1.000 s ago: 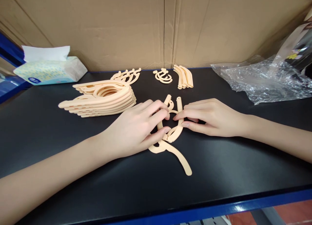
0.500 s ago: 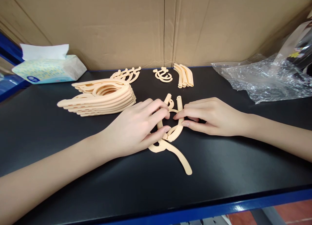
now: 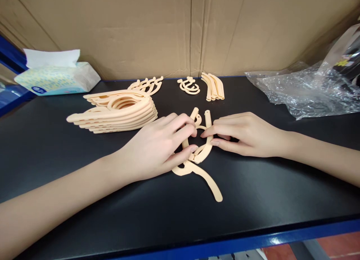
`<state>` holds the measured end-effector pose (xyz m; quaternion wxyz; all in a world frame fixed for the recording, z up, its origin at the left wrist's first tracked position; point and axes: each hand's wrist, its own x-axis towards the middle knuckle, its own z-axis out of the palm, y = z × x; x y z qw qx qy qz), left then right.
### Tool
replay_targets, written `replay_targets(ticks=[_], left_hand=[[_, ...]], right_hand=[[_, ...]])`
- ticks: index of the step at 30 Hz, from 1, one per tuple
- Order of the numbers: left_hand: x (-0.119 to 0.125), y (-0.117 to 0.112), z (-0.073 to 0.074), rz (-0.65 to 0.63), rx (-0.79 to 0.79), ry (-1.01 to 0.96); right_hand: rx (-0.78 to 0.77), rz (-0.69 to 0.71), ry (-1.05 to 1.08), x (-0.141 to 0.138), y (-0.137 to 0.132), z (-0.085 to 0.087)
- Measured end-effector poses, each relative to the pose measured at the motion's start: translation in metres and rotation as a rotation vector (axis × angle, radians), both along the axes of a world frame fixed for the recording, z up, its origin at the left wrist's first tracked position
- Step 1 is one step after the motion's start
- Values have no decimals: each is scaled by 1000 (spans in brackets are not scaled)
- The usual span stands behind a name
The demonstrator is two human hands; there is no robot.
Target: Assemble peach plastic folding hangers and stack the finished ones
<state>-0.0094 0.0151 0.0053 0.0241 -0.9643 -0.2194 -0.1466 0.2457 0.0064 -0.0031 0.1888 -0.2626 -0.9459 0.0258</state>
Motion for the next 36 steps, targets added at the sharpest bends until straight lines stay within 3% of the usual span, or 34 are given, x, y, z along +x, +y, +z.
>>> replay_targets(ticks=[36], left_hand=[[-2, 0, -1, 8, 7, 9]], right_hand=[[-16, -3, -5, -1, 0, 1]])
